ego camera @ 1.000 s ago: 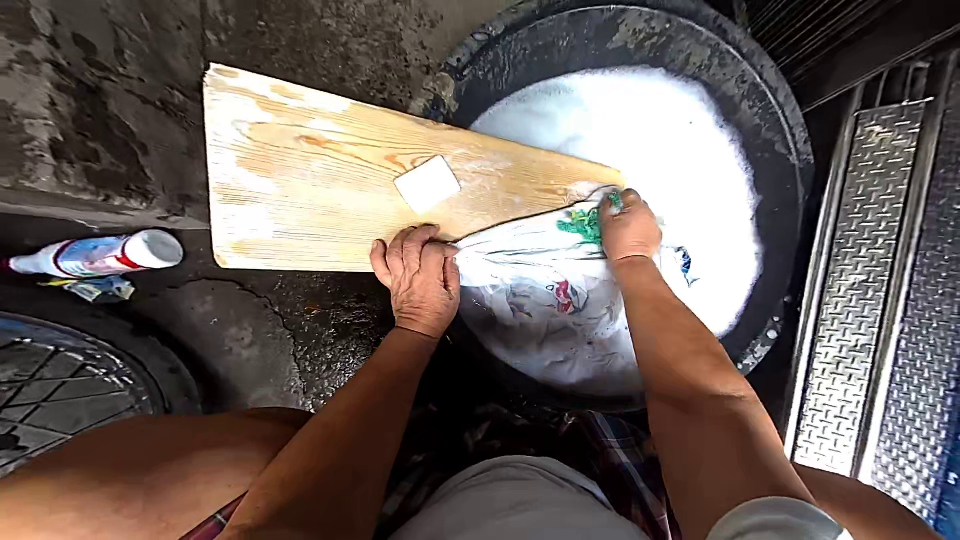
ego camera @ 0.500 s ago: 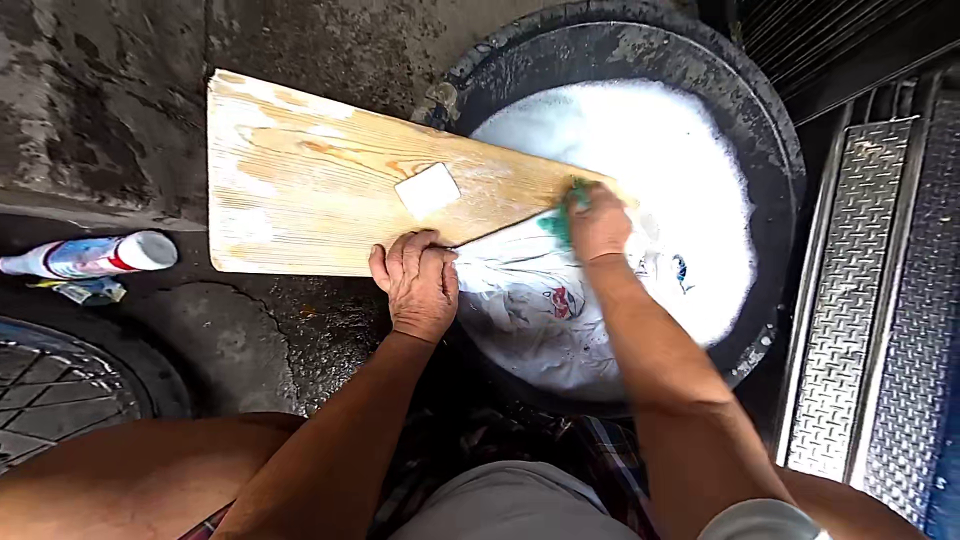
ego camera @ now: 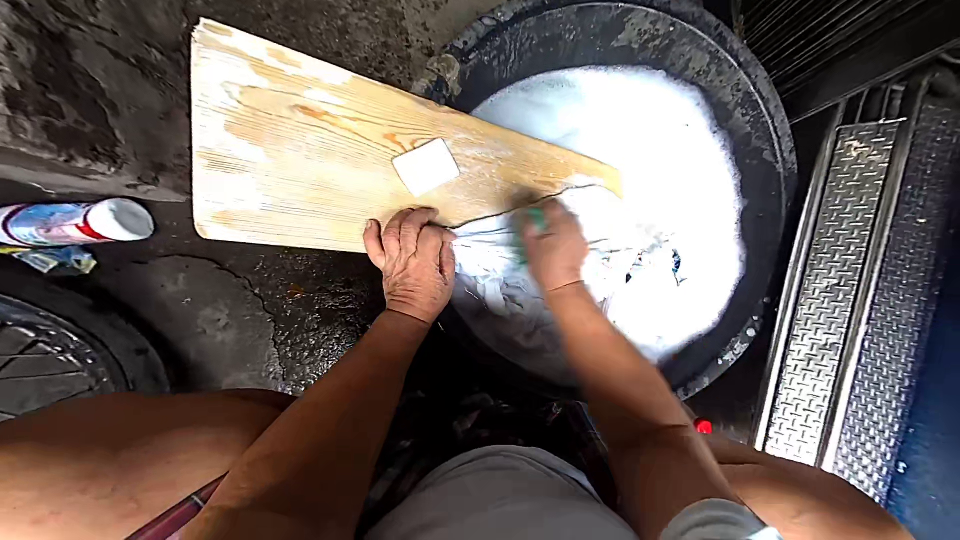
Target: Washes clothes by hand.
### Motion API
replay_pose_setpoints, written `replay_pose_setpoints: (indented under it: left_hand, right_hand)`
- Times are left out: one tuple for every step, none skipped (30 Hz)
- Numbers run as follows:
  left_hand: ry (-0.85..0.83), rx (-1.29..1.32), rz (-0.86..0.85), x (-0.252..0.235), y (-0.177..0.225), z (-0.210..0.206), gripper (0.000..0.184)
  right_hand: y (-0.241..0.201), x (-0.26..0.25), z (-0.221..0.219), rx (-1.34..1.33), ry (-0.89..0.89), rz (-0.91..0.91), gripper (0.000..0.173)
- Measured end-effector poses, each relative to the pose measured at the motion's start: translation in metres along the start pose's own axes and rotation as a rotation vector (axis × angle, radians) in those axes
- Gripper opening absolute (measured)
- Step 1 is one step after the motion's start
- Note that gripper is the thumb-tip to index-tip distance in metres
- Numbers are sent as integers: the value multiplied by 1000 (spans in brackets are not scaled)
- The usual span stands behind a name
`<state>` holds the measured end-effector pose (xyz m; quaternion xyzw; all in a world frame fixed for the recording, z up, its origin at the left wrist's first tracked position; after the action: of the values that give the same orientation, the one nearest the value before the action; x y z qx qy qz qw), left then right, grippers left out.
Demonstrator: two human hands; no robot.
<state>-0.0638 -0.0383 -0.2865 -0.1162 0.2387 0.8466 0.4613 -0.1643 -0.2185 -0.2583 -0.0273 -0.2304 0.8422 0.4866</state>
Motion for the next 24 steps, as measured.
replay_pose_setpoints:
  left_hand:
    - [5,3,-1,-1,1,1,23]
    - [16,0,-4,-3,1,2,22]
    - [24,0,-11,-3,1,3,21]
    - [30,6,-19,-3,1,3,21]
    - [24,12,-20,-3,1,3,22]
    - [8,18,-16,-2,0,3,22]
    - [-11,22,-15,-1,1,3,23]
    - [-23,24,-17,-2,1,3,23]
    - [-36,25,-14,-3,1,3,23]
    - [-53,27,-9,-2,2,5,24]
    - [-58,30,-6,-4,1,5,23]
    - [-54,34,-5,-6,1,5,23]
    - [-56,43,-4,-6,1,6,23]
    - [-71,58,0,-5,2,6,24]
    - [-83,70,6,-4,2,7,24]
    - [-86,75,9,-4,2,7,25]
    - [-91,77,10,-5,1,8,26]
    - [-98,79,10,-5,1,8,27]
    - [-113,86,12,-6,1,9,27]
    - [-128,95,16,-6,2,9,28]
    - [-141,103,17,-6,3,10,29]
    - [-150,108,18,-5,2,9,29]
    - [-153,112,18,-6,1,9,31]
    - [-150,115,16,-6,0,9,31]
  right_hand:
    - [-33,23,-11,-49,-11,130,33]
    - [-54,39,-19,-87,0,248,27]
    - [-58,45,-25,-113,22,330,23]
    - [-46,42,-24,-93,13,335,24]
    - [-20,30,-19,-30,-3,282,29]
    - [13,14,-10,57,-15,189,35]
    - [47,-3,3,157,-47,71,39]
    - [74,-20,18,251,-65,-33,43]
    - [93,-32,33,329,-77,-114,45]
    - [103,-35,45,390,-86,-167,45]
    - [104,-35,56,438,-79,-174,44]
    - [95,-28,66,469,-77,-131,41]
    - [82,-14,73,476,-86,-48,37]
    - [69,4,76,475,-121,42,33]
    - [57,22,76,482,-195,108,32]
    - [45,40,72,509,-307,141,32]
    - [37,56,64,541,-447,142,35]
    - [31,70,53,571,-576,122,41]
    - [29,82,38,605,-665,92,48]
    - [32,91,23,636,-709,66,54]
    - [38,98,9,656,-721,41,53]
    - [44,102,1,671,-713,29,45]
    - [49,102,-1,674,-719,28,35]
    - [52,99,6,656,-736,37,31]
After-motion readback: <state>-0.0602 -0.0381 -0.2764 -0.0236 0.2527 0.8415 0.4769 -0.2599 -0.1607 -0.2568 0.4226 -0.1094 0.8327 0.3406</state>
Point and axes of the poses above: each hand's wrist, its own x-axis away from the middle knuckle, its own z-axis out of the back of the hand, y = z × x, the point moved 2 cm from there along -x, towards the middle knuckle, and after that the axes turned 12 degrees about -z, right-handed, at the moved point
